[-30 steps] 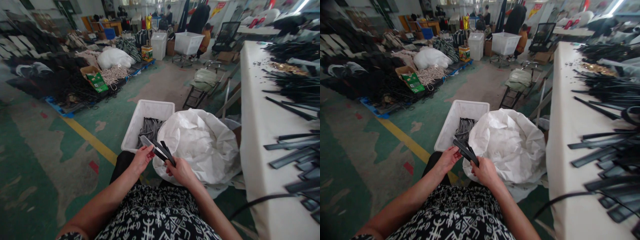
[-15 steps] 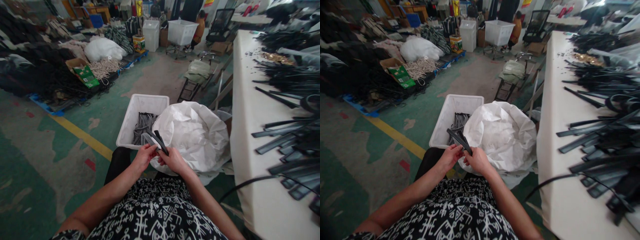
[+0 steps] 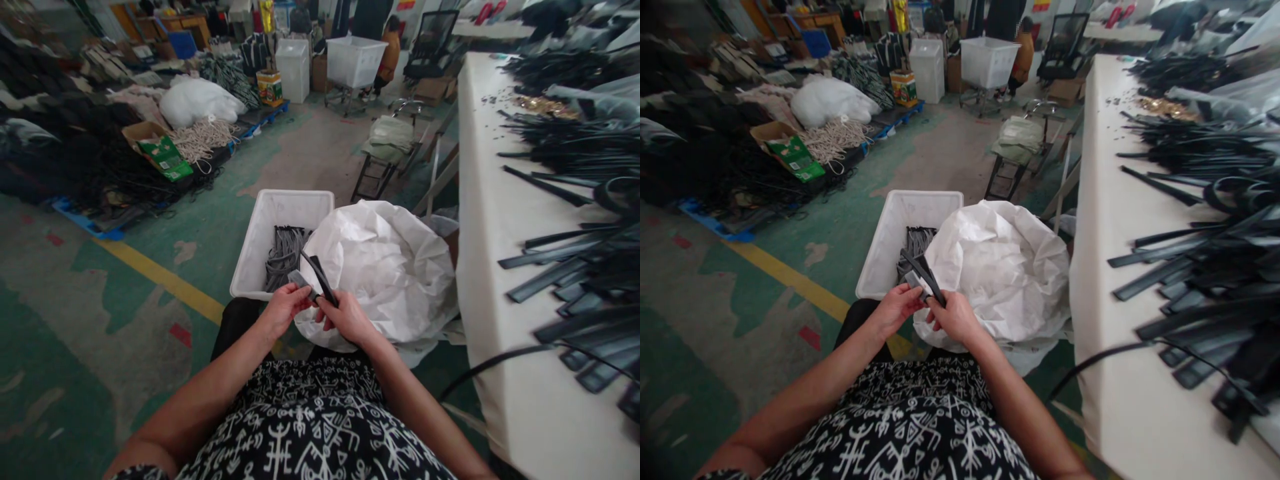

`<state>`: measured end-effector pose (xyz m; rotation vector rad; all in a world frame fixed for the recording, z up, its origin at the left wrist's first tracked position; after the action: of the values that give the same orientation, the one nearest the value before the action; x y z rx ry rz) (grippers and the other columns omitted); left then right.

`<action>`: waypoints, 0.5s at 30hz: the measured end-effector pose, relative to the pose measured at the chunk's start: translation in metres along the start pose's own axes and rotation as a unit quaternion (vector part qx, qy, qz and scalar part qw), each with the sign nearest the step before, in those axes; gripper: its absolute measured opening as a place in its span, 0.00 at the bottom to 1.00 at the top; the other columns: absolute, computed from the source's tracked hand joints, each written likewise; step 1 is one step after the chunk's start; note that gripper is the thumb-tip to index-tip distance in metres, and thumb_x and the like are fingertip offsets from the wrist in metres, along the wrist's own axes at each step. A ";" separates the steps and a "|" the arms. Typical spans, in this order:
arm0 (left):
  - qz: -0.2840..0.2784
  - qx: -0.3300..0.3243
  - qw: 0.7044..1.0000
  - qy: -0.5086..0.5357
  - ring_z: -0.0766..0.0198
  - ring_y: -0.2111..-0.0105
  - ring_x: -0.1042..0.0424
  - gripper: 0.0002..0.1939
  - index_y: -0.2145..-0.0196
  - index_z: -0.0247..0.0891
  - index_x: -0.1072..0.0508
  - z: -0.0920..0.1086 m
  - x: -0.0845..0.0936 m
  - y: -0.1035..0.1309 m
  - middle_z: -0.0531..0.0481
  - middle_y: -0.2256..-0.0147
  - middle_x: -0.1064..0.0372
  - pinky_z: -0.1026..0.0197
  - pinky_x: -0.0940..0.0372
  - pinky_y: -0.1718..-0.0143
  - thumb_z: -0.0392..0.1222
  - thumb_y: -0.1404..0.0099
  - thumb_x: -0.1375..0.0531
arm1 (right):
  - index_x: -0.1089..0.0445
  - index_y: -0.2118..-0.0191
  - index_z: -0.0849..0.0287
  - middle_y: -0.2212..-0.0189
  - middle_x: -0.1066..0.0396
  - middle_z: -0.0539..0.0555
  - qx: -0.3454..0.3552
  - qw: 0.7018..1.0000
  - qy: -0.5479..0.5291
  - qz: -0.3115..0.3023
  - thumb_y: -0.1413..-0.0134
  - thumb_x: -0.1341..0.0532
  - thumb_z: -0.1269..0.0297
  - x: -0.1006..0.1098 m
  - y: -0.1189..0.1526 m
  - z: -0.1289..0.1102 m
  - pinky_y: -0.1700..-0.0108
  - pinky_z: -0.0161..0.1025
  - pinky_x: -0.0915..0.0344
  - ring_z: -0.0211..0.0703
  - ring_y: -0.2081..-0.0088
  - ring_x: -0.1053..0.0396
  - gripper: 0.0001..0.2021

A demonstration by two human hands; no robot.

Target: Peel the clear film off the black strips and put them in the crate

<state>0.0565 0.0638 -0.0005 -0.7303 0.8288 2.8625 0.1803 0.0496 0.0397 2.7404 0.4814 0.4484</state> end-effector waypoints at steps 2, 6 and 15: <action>-0.003 0.017 0.998 -0.058 0.70 0.77 0.31 0.17 0.70 0.32 0.25 0.012 0.004 -0.015 0.50 0.74 0.28 0.65 0.34 0.70 0.44 0.56 0.28 | 0.31 0.67 0.61 0.77 0.26 0.51 0.003 0.999 -0.027 0.018 0.43 0.46 0.53 0.007 0.001 0.004 0.82 0.30 0.43 0.32 0.85 0.37 0.15; 0.004 0.016 0.982 -0.189 0.71 0.79 0.35 0.14 0.75 0.34 0.27 0.060 0.009 -0.060 0.53 0.78 0.31 0.65 0.37 0.73 0.43 0.57 0.29 | 0.29 0.62 0.62 0.78 0.27 0.51 0.004 0.986 -0.111 0.124 0.46 0.44 0.51 0.047 0.009 0.025 0.82 0.31 0.45 0.31 0.86 0.41 0.18; -0.063 -0.277 0.860 -0.424 0.66 0.74 0.35 0.12 0.70 0.35 0.24 0.186 -0.067 -0.089 0.55 0.75 0.31 0.62 0.39 0.68 0.46 0.50 0.37 | 0.30 0.63 0.65 0.78 0.29 0.52 -0.007 0.921 -0.178 0.346 0.51 0.42 0.49 0.133 0.027 0.065 0.83 0.32 0.48 0.30 0.86 0.45 0.21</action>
<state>0.0551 0.2407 0.1248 0.4717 -0.1639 2.8198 0.3293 0.0585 0.0240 2.8142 -0.5998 0.0882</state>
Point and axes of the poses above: each hand's wrist, its own y-axis away from the middle knuckle, its own x-axis out of the back of the hand, z = x × y, the point moved 8 cm from there along -y, towards the middle knuckle
